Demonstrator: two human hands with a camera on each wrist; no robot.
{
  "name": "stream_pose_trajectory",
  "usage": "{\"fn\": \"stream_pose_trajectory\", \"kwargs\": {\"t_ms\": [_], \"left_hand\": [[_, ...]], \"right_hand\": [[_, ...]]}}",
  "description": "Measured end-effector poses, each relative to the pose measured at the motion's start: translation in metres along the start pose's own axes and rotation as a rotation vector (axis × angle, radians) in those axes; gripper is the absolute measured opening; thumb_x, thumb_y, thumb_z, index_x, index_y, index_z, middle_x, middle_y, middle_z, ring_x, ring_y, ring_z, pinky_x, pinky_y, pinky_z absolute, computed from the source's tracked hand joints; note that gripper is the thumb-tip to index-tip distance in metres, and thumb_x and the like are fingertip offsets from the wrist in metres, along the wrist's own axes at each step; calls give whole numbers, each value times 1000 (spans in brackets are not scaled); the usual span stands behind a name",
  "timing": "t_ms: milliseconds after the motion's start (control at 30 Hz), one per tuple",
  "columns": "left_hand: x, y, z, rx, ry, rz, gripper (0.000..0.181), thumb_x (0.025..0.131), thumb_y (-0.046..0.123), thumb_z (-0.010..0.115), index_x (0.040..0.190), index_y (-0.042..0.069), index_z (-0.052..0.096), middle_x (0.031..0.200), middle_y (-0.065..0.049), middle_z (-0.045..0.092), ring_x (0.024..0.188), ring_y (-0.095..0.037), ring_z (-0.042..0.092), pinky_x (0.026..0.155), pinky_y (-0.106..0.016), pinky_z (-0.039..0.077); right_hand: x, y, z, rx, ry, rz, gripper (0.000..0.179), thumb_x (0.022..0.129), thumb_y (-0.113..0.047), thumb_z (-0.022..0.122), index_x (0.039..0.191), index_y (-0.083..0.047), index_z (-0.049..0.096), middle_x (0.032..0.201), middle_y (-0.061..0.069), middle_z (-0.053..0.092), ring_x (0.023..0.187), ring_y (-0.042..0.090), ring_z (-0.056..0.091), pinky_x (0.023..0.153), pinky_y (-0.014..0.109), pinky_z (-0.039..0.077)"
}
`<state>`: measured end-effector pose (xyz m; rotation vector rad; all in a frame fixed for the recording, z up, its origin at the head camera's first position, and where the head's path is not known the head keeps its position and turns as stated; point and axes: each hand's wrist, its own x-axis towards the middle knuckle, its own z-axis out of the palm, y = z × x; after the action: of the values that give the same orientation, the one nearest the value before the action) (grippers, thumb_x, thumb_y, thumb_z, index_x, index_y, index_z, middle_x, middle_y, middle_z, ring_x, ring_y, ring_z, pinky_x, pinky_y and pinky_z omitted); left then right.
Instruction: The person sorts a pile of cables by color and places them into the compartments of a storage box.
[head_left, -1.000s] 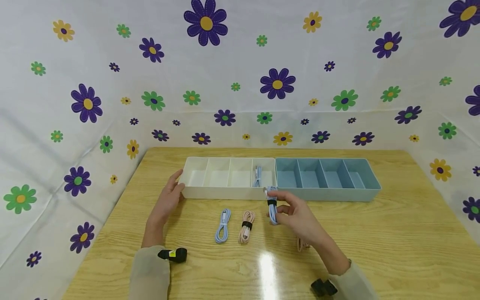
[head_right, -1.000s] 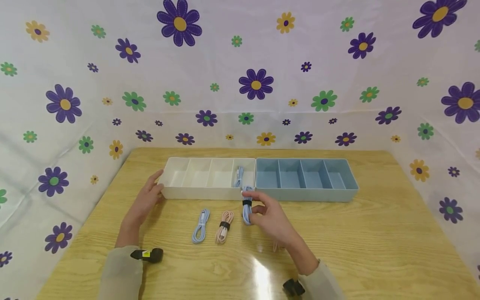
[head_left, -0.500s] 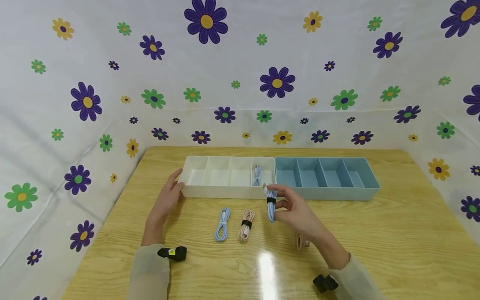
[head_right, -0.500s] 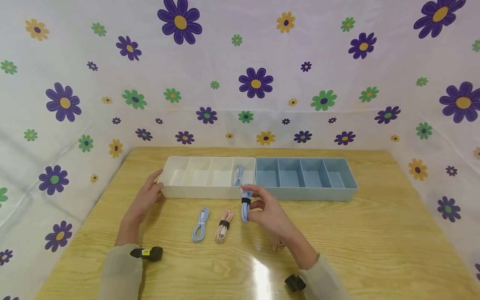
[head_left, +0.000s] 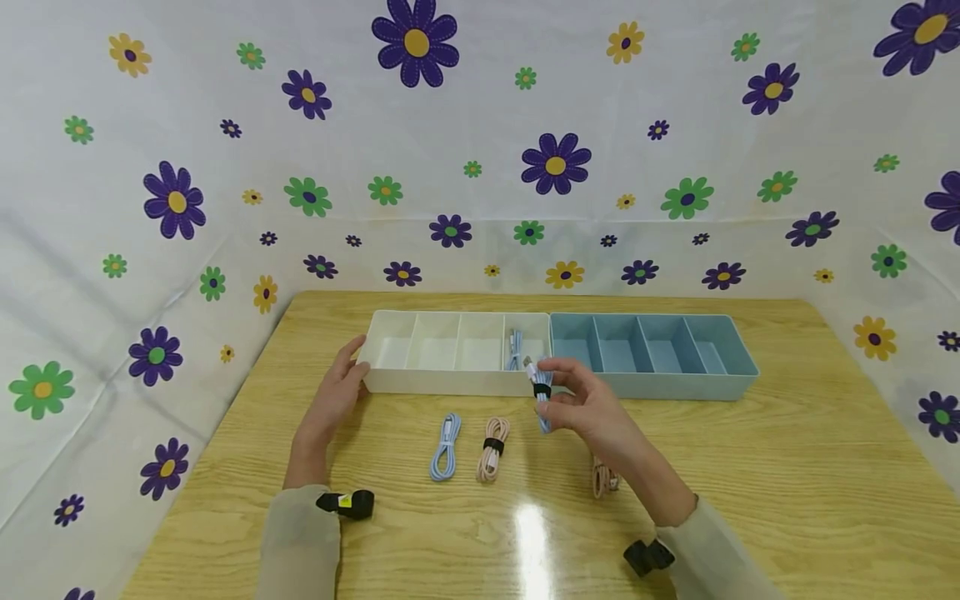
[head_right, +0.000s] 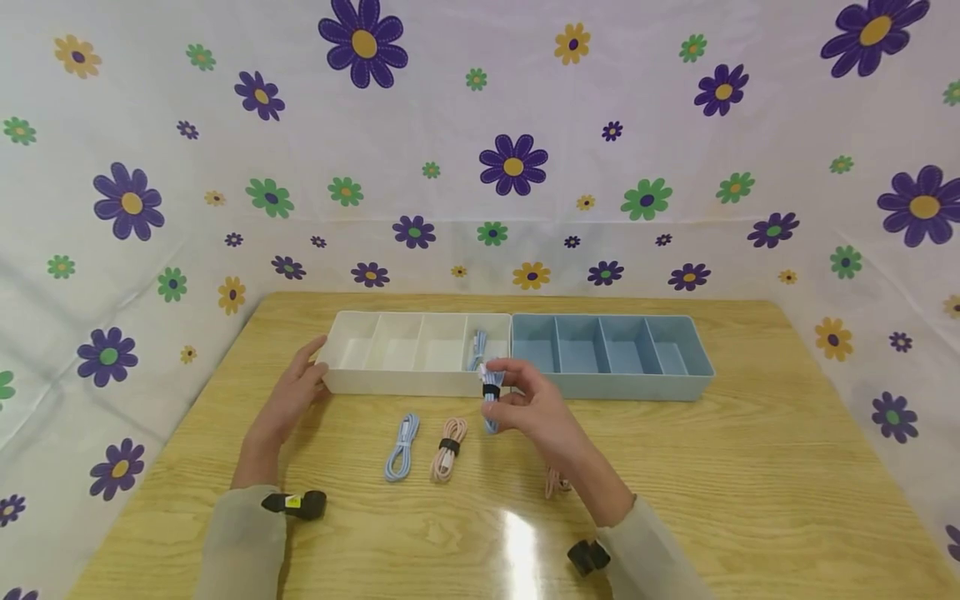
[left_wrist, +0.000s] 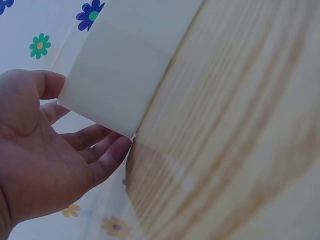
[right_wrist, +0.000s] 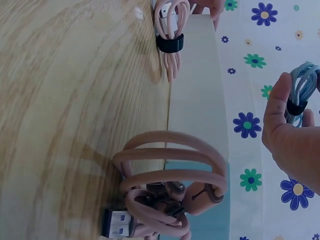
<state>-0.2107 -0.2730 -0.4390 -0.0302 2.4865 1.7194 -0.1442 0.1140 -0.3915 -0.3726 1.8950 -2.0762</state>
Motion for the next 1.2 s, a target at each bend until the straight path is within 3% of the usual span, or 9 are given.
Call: {"fn": "stream_pose_trajectory", "kwargs": {"t_ms": [433,600,700,833,1033,1200], "left_hand": [[1,2,-2,-27,-12,0,58,108,28,34,161,21,13,152,-27,33,128,-37,39,100,-46,34],[-10,23,-3,-43,-32,-23,58,107,20,34,161,14,12,152,-30,32,129,-38,37,102,-47,32],[-10,19,-2,-38,-26,-10,58,108,22,34,161,15,13,152,-30,33,131,-37,37,104,-49,32],[-1,1,-3,-28,-11,11,58,108,29,35,161,20,14,153,-27,34,132,-36,38,105,-49,32],[0,3,-3,-35,-14,19,58,108,28,35,161,19,13,154,-27,33,133,-36,38,106,-50,33],[1,0,-4,-29,-13,10,58,108,29,36,161,19,15,151,-27,35,131,-36,39,104,-48,34]], "right_hand": [[10,-10,10,14,2,76,59,85,7,58,137,-9,36,140,31,44,100,26,65,75,34,54],[16,-11,9,47,-4,80,64,84,13,51,141,-10,33,140,33,43,103,29,68,79,37,55],[20,-12,8,40,-4,93,65,86,13,49,144,-10,32,139,31,44,104,29,68,79,36,55],[26,-14,7,35,-3,111,64,90,11,50,148,-8,31,139,26,46,101,24,69,77,32,54],[34,-18,9,60,1,126,65,93,8,53,151,-9,30,137,24,48,100,21,69,78,30,54],[42,-20,10,136,-2,115,67,95,11,47,153,-14,25,138,29,42,99,20,68,82,32,56]]}}
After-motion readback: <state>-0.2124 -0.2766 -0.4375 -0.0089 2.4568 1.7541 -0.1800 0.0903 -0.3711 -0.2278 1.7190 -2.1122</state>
